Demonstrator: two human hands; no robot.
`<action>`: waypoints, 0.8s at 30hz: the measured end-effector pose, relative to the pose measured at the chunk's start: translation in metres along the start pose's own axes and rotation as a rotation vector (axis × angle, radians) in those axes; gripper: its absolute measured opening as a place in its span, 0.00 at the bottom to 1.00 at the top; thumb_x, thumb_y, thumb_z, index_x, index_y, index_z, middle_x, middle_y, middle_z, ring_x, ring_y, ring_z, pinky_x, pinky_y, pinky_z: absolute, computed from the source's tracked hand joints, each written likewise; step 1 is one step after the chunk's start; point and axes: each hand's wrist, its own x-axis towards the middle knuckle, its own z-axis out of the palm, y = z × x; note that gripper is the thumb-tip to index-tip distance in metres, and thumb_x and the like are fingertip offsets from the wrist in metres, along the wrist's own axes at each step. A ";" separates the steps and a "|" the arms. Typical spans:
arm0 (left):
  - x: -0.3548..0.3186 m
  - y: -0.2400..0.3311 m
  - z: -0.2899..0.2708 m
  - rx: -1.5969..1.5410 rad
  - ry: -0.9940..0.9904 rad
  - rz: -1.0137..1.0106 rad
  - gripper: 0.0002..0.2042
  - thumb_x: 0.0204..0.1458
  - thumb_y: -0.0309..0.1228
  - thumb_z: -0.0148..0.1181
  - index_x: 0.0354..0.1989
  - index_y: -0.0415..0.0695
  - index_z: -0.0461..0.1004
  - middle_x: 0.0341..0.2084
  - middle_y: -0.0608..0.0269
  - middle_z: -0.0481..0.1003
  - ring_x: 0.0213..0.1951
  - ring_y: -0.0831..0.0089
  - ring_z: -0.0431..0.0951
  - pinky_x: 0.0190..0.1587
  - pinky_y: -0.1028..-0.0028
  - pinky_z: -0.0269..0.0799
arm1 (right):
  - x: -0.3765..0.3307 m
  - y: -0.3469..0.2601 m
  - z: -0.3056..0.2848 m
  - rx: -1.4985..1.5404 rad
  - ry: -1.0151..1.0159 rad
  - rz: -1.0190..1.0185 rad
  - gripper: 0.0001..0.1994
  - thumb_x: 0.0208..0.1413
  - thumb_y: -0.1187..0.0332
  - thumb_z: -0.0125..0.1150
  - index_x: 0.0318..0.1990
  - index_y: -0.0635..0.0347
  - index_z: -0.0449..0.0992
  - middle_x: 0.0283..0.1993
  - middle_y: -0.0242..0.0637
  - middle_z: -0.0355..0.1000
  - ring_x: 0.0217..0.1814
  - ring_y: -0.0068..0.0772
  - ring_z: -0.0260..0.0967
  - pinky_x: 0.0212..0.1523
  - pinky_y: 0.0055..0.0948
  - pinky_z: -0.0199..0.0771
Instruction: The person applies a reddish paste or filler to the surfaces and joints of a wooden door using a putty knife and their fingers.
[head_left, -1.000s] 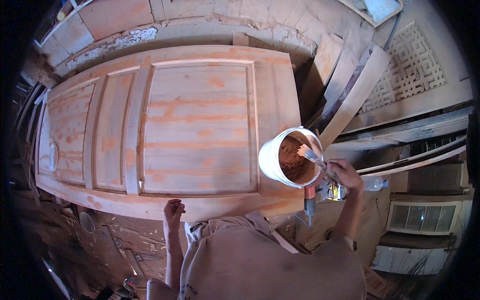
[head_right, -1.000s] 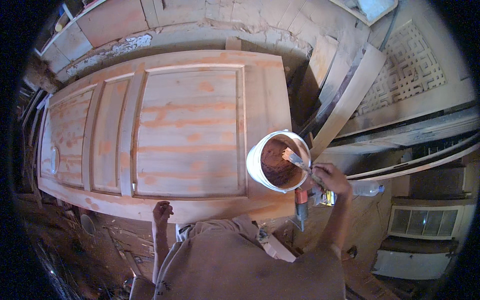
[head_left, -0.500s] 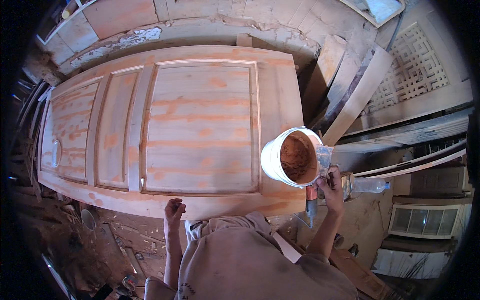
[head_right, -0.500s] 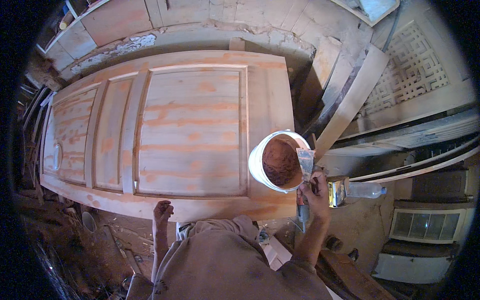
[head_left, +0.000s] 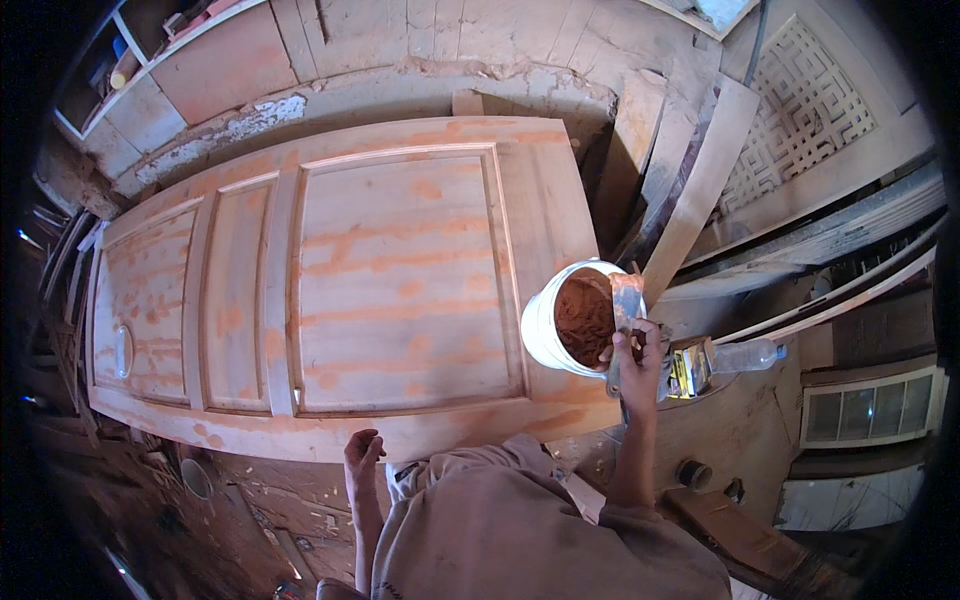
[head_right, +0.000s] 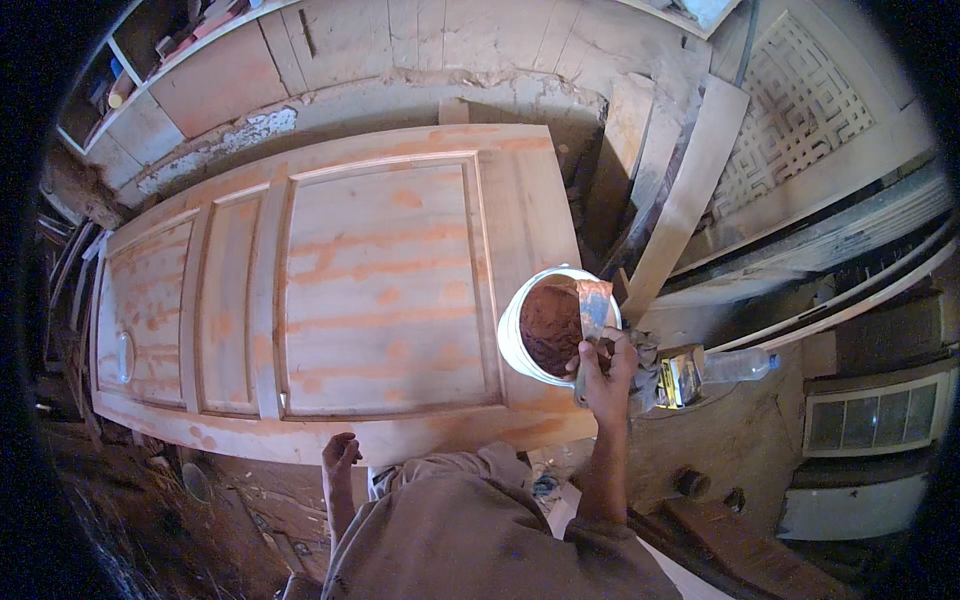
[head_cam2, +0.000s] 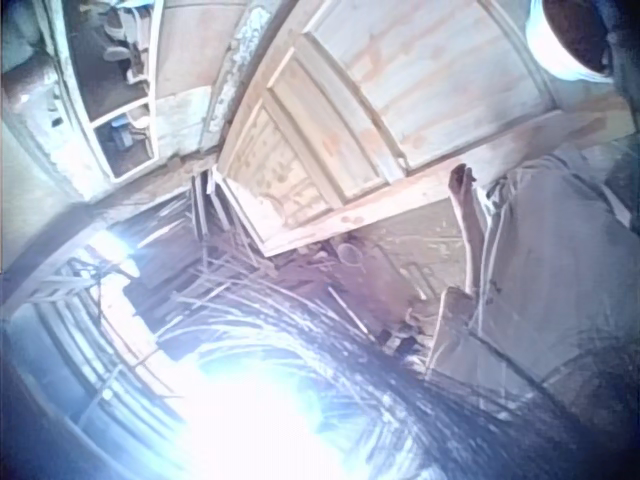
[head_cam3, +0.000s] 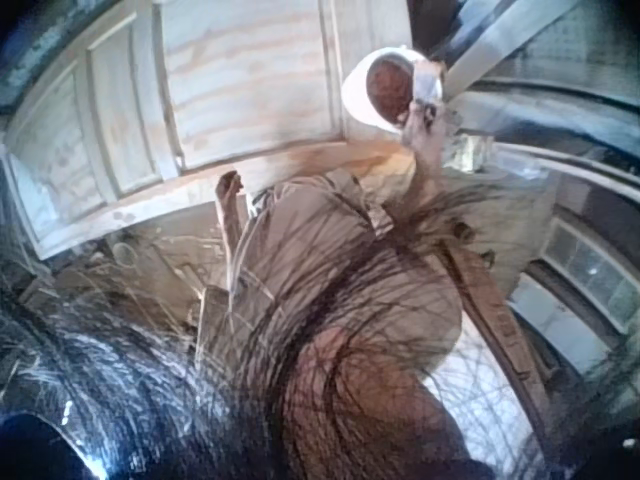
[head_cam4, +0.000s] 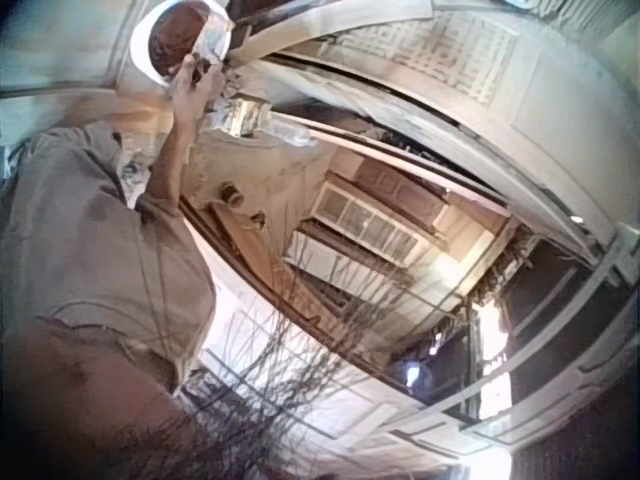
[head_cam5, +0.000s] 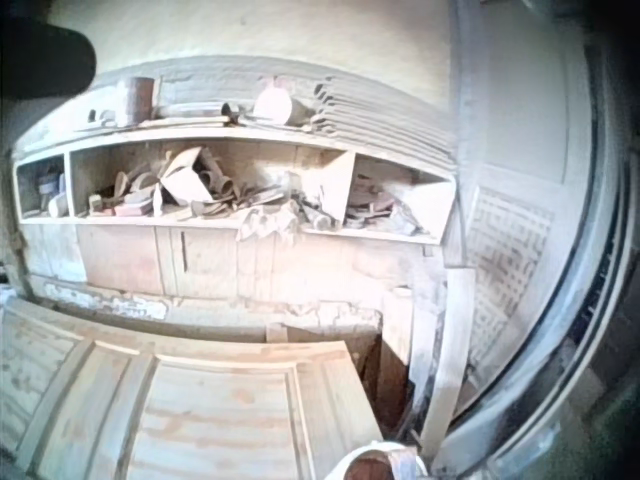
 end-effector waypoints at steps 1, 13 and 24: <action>0.000 0.002 0.001 -0.009 -0.013 0.004 0.14 0.54 0.31 0.67 0.46 0.39 0.75 0.28 0.69 0.76 0.29 0.82 0.74 0.31 0.81 0.65 | 0.000 0.000 -0.002 0.040 -0.021 0.021 0.13 0.63 0.71 0.57 0.53 0.58 0.66 0.37 0.35 0.69 0.27 0.25 0.71 0.23 0.28 0.74; -0.001 0.009 0.001 -0.083 -0.012 0.031 0.15 0.54 0.31 0.65 0.47 0.39 0.74 0.34 0.64 0.79 0.33 0.79 0.77 0.35 0.79 0.68 | -0.031 -0.028 0.037 1.142 -0.230 0.339 0.19 0.71 0.47 0.37 0.50 0.50 0.67 0.39 0.28 0.66 0.22 0.22 0.55 0.20 0.24 0.56; -0.051 -0.032 -0.005 -0.256 0.061 -0.045 0.15 0.57 0.31 0.65 0.49 0.38 0.72 0.32 0.64 0.77 0.36 0.74 0.79 0.42 0.74 0.76 | -0.047 -0.018 0.060 1.174 -0.561 0.497 0.21 0.72 0.55 0.40 0.63 0.57 0.58 0.33 0.28 0.57 0.16 0.14 0.51 0.10 0.17 0.60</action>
